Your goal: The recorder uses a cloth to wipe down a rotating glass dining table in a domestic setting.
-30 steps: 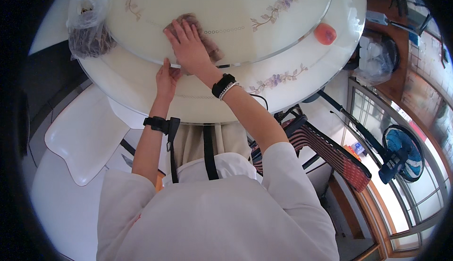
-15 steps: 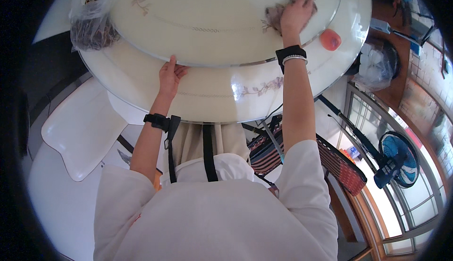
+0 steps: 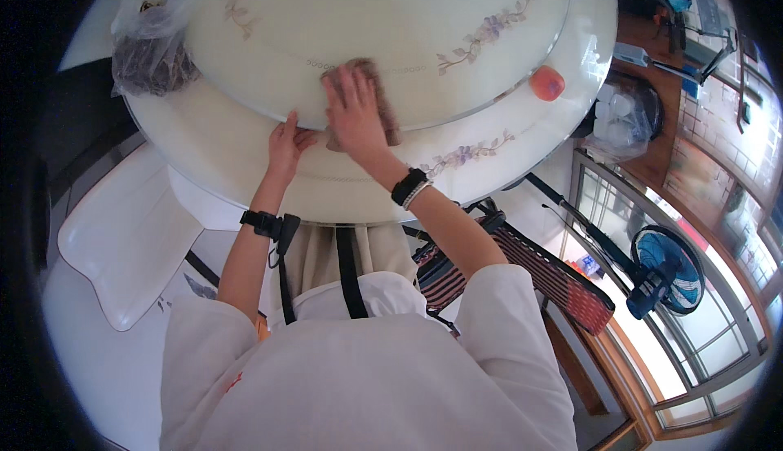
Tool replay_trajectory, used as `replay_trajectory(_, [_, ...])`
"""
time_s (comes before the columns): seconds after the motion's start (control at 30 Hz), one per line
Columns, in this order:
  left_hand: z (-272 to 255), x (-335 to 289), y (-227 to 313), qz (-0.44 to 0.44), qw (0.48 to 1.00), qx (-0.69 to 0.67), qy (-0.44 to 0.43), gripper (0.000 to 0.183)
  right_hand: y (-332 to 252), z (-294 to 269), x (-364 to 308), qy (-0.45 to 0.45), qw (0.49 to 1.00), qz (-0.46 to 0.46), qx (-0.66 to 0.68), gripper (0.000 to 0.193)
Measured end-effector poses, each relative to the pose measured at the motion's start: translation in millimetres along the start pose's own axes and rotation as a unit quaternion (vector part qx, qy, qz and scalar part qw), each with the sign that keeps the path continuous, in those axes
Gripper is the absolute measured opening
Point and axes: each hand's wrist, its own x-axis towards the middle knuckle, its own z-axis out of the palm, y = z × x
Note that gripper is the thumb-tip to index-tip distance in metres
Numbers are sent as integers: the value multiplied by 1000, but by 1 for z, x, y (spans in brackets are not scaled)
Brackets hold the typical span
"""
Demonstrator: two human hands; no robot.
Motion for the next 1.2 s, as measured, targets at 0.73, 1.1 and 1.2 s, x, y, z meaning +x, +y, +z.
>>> replay_trajectory(0.73, [-3, -11, 7, -3, 1000, 29, 4, 39, 236, -34, 175, 169, 975, 100, -103, 49])
replay_trajectory(1.1, [-3, -7, 1, 4, 1000, 24, 9, 36, 237, -39, 184, 170, 973, 67, -138, 48])
replay_trajectory(1.2, [-5, -6, 0, 15, 1000, 9, 19, 36, 196, -43, 152, 154, 979, 46, -122, 48])
